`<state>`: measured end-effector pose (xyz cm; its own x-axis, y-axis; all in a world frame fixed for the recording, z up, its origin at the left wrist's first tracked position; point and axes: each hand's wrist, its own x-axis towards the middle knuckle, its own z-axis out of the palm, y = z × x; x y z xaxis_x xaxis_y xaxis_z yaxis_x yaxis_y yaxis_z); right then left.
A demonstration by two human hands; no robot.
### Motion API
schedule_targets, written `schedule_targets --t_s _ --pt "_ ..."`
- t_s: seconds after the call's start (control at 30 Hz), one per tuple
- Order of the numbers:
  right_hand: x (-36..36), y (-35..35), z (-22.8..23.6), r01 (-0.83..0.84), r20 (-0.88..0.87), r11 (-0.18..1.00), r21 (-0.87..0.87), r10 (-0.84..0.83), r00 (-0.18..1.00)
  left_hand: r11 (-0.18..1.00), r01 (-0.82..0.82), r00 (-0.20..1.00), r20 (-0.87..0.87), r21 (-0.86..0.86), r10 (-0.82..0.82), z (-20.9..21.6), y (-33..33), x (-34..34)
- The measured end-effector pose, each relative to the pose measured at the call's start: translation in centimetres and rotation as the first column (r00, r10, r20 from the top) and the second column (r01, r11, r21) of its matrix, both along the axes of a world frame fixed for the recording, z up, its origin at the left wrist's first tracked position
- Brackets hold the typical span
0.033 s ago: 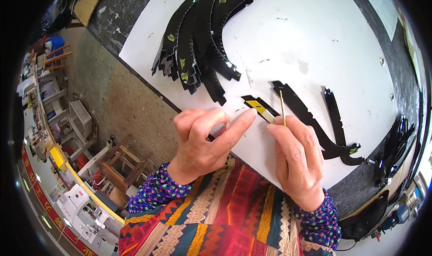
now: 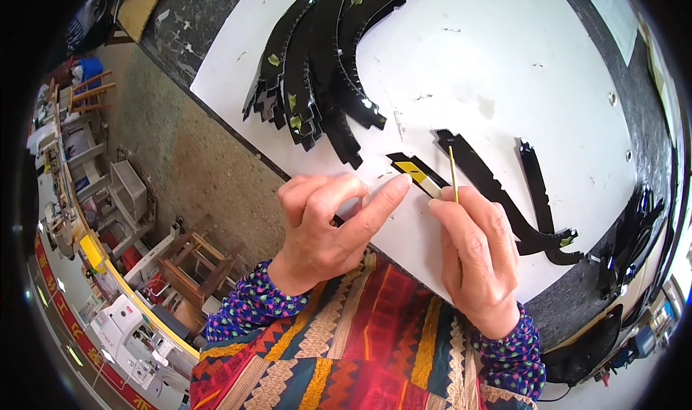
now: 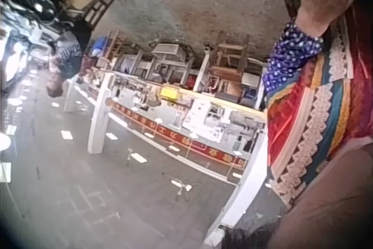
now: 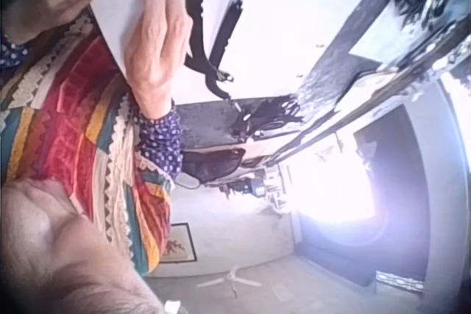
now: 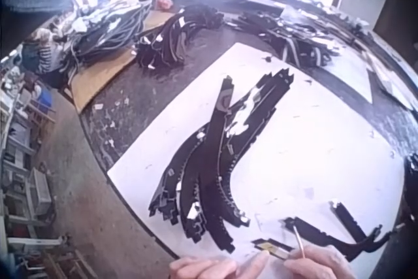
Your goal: Apply adhesive to multiple black shoe upper components using a small applicator brush.
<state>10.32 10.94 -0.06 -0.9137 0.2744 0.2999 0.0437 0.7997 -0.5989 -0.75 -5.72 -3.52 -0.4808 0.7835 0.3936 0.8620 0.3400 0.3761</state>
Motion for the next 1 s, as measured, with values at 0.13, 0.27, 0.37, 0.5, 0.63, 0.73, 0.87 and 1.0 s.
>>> schedule_targets --t_s 0.13,0.27,0.37,0.5,0.63,0.73,0.87,1.0 --pt "0.17 0.13 -0.04 -0.028 -0.03 1.0 0.013 0.028 0.999 1.0 0.002 1.0 0.015 0.003 -0.002 0.11 -0.04 0.09" --pt "0.76 0.19 0.36 0.017 -0.01 1.0 0.01 -0.017 1.0 1.0 0.003 1.0 0.023 0.009 -0.003 0.2 -0.01 0.09" --pt "0.85 0.2 0.39 0.051 0.009 0.999 -0.014 -0.051 0.999 1.0 0.004 1.0 0.021 0.001 -0.004 0.25 0.02 0.04" --pt "0.72 0.23 0.43 0.049 0.01 0.999 -0.015 -0.049 0.999 1.0 0.007 1.0 0.014 -0.004 -0.007 0.15 0.0 0.01" --pt "0.6 0.51 0.19 0.024 -0.017 1.0 0.019 -0.023 1.0 1.0 0.009 1.0 0.012 -0.009 -0.009 0.13 0.01 0.08" --pt "0.53 0.45 0.34 0.031 -0.018 0.999 0.019 -0.031 0.999 1.0 0.002 1.0 0.021 -0.007 -0.001 0.32 0.01 0.09" --pt "0.4 0.42 0.24 0.019 -0.026 1.0 0.02 -0.018 0.999 1.0 -0.004 1.0 -0.015 0.015 0.004 -0.18 -0.09 0.09" --pt "0.43 0.47 0.04 0.019 -0.035 1.0 0.012 -0.019 0.999 1.0 -0.014 1.0 -0.002 -0.002 0.014 0.1 0.06 0.04"
